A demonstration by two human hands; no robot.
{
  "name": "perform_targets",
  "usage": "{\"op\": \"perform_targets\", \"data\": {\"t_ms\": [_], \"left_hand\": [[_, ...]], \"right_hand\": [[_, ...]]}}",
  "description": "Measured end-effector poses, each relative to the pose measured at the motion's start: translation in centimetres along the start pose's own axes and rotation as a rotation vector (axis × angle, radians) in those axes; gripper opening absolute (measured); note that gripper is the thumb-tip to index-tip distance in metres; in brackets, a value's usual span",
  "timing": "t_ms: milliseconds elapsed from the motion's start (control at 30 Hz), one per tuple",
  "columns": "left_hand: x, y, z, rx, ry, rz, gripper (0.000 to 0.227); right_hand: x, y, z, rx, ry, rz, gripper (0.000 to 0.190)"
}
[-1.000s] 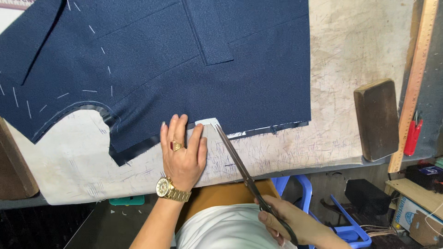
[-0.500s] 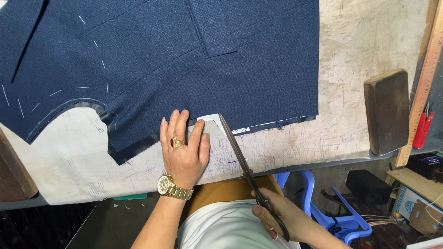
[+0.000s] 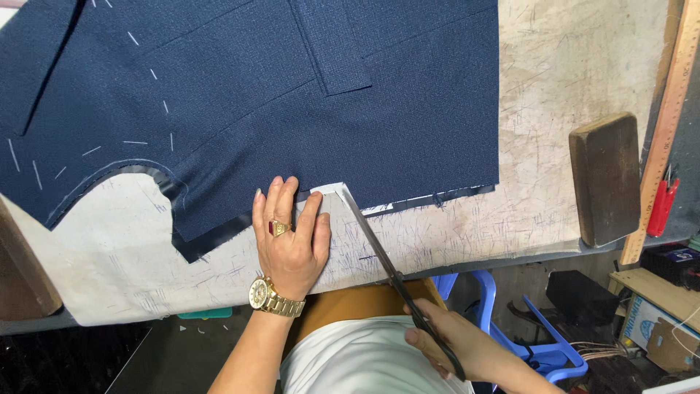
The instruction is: The person cuts a dark blue garment piece with large shears and marks lines on it using a ruler and a piece of tailor's chalk.
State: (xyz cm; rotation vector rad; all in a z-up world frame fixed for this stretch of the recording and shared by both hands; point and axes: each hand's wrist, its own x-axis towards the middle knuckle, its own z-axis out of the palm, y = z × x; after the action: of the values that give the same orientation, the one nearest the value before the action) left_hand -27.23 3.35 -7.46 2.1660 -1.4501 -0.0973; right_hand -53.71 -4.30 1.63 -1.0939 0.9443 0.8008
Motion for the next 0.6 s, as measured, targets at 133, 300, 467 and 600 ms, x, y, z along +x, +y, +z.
{"op": "perform_targets", "data": {"t_ms": [133, 300, 467, 600], "left_hand": [[1.1, 0.7, -0.6, -0.025, 0.029, 0.024, 0.021], [2.8, 1.4, -0.9, 0.091, -0.157, 0.098, 0.038], [4.5, 0.9, -3.3, -0.367, -0.042, 0.428, 0.031], [6.0, -0.7, -3.8, -0.237, -0.352, 0.498, 0.03]], "right_hand": [[-3.2, -3.7, -1.4, -0.024, -0.044, 0.198, 0.022], [-4.8, -3.6, -1.6, 0.223, 0.016, 0.428, 0.044], [-3.6, -0.1, 0.3, 0.098, 0.043, 0.059, 0.033], [-4.9, -5.7, 2.5, 0.168, 0.085, 0.161, 0.028]]}}
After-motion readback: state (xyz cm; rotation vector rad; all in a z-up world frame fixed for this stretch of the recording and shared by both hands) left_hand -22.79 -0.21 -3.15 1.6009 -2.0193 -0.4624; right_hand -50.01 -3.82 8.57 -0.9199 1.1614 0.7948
